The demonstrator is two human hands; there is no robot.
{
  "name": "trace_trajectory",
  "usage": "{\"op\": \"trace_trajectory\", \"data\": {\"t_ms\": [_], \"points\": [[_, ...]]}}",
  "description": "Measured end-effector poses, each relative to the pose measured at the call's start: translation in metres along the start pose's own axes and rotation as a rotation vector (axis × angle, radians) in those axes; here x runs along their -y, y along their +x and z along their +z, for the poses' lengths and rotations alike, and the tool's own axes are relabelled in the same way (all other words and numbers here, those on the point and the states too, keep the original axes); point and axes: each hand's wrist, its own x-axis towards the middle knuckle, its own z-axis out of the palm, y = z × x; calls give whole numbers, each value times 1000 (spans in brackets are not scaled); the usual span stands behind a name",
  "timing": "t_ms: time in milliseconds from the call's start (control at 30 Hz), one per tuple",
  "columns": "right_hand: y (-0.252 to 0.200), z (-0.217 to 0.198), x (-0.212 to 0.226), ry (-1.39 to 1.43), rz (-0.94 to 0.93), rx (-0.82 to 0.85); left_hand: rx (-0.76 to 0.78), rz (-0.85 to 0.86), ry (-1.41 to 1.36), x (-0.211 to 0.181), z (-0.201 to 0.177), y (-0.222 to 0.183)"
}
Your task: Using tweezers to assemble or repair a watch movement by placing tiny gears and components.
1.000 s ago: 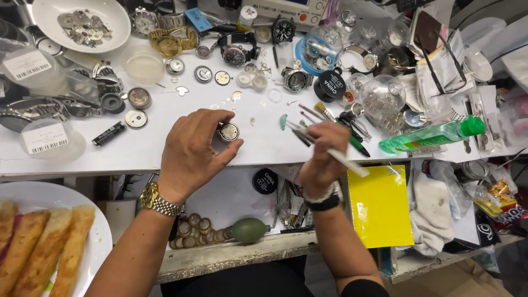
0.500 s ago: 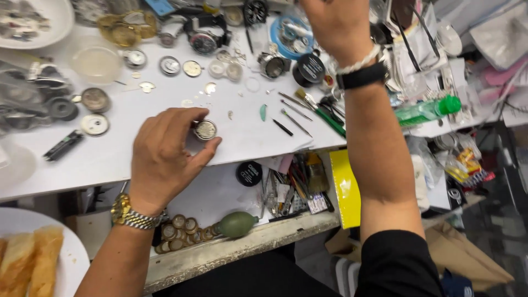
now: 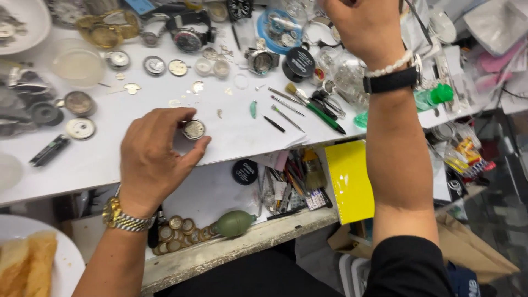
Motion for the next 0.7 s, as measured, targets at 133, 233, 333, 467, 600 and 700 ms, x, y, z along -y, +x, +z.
{"op": "trace_trajectory", "data": {"t_ms": [133,233,333,467,600,700], "points": [[7,8,14,-21,-225,47,-5,-12,-73,2,-1,-4],[1,20,28,-14,-134,93,-28,-4,-37,3,0,-5],[0,26,54,53,-110,135,-25,-17,-37,2,0,-3],[5,31,93,169,-154,169,-18,-21,-36,5,4,-6],[13,37,150,449,-206,196,-11,-26,-20,3,2,-4],[22,49,211,525,-370,266,-10,-16,-30,-1,-4,-2]]}}
